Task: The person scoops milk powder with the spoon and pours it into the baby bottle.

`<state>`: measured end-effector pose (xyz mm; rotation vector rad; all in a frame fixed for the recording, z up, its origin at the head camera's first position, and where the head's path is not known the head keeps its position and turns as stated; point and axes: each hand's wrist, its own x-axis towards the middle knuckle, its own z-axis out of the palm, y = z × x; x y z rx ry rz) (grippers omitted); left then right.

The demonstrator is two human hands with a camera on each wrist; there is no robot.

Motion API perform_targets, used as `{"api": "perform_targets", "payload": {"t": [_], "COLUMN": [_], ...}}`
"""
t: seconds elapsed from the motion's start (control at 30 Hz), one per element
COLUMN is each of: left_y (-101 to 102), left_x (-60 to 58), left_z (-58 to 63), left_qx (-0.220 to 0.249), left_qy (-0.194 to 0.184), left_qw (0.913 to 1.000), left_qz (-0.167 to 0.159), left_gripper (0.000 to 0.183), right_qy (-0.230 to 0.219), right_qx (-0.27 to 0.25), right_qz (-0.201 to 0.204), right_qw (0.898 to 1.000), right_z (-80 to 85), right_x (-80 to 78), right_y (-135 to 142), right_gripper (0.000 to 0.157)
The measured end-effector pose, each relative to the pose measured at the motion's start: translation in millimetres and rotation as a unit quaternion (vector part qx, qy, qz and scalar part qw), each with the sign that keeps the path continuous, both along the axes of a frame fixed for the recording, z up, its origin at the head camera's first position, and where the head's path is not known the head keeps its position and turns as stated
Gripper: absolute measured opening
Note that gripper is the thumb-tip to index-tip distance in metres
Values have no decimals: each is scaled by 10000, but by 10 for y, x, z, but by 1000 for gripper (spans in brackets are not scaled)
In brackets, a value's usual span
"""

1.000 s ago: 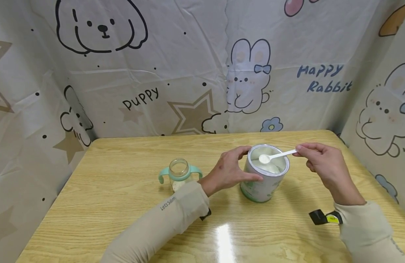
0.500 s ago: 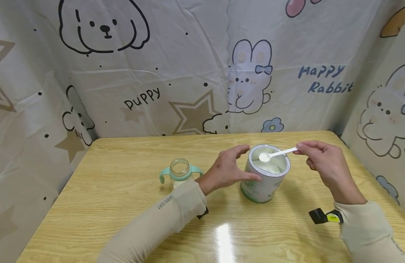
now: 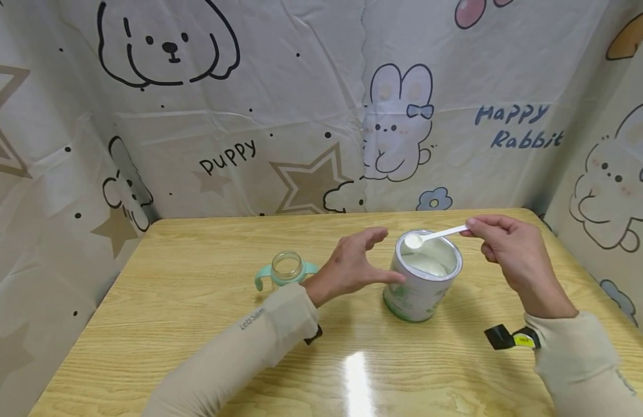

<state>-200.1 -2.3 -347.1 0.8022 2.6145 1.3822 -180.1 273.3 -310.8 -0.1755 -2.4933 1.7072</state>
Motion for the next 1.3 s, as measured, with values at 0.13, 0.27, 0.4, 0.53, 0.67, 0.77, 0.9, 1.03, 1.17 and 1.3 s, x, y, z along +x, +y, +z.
{"api": "perform_targets", "payload": {"t": [0.13, 0.27, 0.4, 0.53, 0.67, 0.77, 0.9, 1.03, 1.17, 1.3], "left_y": [-57, -106, -155, -201, -250, -291, -337, -382, -424, -458], "left_x": [-9, -20, -13, -15, -16, -17, -24, -29, -22, -21], "left_z": [1, 8, 25, 37, 52, 62, 65, 67, 75, 89], "left_qx": [66, 110, 180, 184, 214, 246, 251, 273, 297, 256], "left_qy": [-127, -173, -284, -338, -378, -411, -359, -259, -217, -260], "left_qw": [9999, 9998, 9994, 9992, 9989, 9986, 9988, 9991, 9990, 9989], "left_qz": [35, 69, 110, 147, 180, 222, 238, 220, 252, 310], "left_gripper": [91, 91, 92, 91, 89, 88, 87, 87, 86, 86], "right_qy": [59, 58, 56, 158, 252, 257, 258, 279, 367, 407], "right_qx": [-224, -398, -553, -945, -1245, -1272, -1217, -1144, -1113, -1106], "right_qz": [4, -11, -1, 85, 155, 175, 177, 187, 206, 221], "right_qw": [9997, 9992, 9985, 9954, 9918, 9914, 9921, 9929, 9929, 9928], "right_z": [18, 34, 49, 60, 67, 73, 82, 88, 90, 99], "right_x": [-1, -8, -15, -16, -20, -24, -29, -40, -52, -56], "right_y": [-22, -50, -79, -113, -173, -220, -281, -344, -400, -444], "right_gripper": [17, 14, 12, 5, 4, 8, 16, 17, 16, 18]}}
